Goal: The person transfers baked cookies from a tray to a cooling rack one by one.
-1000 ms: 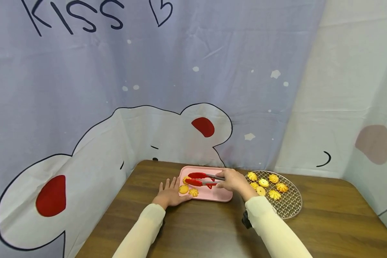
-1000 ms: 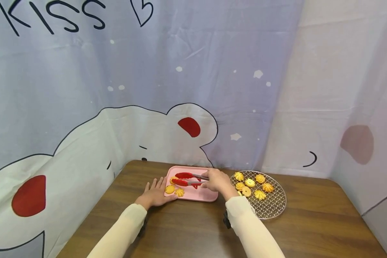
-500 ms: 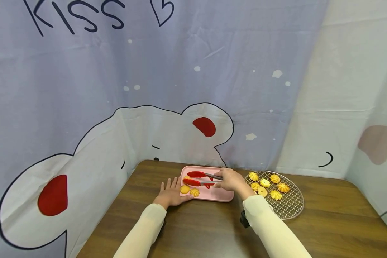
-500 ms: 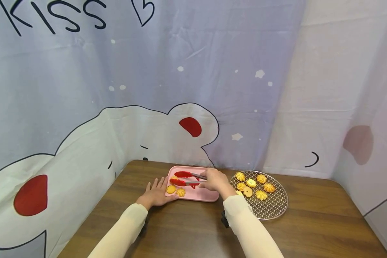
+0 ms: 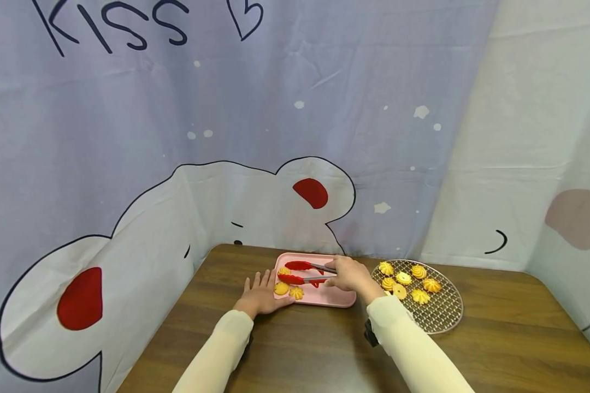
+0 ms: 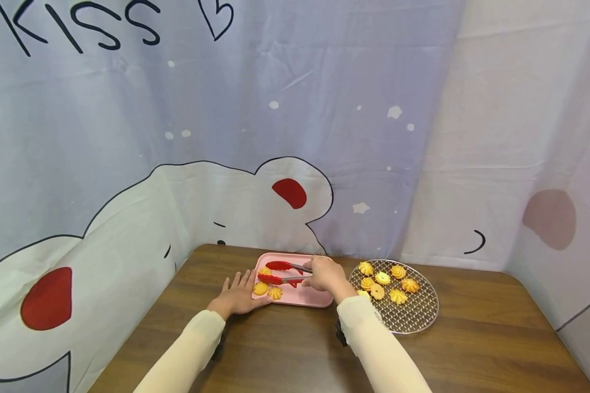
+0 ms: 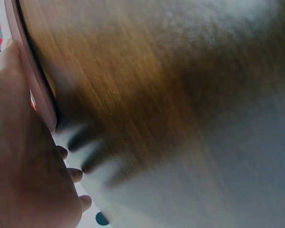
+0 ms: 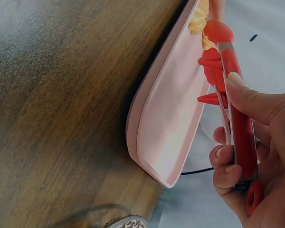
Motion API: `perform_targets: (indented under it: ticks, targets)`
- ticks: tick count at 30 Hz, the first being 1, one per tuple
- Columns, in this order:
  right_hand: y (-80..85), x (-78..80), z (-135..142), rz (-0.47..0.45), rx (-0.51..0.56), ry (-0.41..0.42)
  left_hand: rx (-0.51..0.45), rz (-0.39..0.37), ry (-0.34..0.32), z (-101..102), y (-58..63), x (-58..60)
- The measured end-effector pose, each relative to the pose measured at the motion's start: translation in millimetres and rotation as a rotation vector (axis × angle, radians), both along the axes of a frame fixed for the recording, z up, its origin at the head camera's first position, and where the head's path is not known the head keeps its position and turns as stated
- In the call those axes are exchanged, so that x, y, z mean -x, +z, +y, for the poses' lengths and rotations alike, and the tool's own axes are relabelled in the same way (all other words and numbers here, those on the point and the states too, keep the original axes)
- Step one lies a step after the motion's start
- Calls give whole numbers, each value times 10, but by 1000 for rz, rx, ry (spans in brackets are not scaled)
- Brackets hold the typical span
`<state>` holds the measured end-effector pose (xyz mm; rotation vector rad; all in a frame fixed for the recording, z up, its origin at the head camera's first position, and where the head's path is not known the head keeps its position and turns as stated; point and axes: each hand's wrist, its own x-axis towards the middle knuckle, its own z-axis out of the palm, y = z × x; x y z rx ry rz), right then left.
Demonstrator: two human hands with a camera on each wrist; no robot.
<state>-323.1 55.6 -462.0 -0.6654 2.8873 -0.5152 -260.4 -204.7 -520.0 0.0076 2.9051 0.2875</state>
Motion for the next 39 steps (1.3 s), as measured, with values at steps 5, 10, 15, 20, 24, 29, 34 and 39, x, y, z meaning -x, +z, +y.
perform_targets:
  ticks: [5,10,15,20,24,29,34,39]
  targets:
    - [0,-10,10,20,1,-1,-4,2,0,8,-15,11]
    - [4,-28,43,43,2,-6,-6,2,1,22,-18,16]
    - [2,-74,122,76,13,-22,-5,3,-5,32,-25,20]
    - [57,-148,231,106,34,-28,-4,-2,-4,24,-23,21]
    - [88,-204,319,131,36,-23,-3,-5,-7,5,-21,14]
    - [102,-242,439,159,29,-27,-19,3,-7,-1,-5,-1]
    - [128,-296,565,175,36,-43,-22,4,-3,-22,-34,17]
    - [147,-368,670,171,39,-73,-9,-15,2,-42,-113,58]
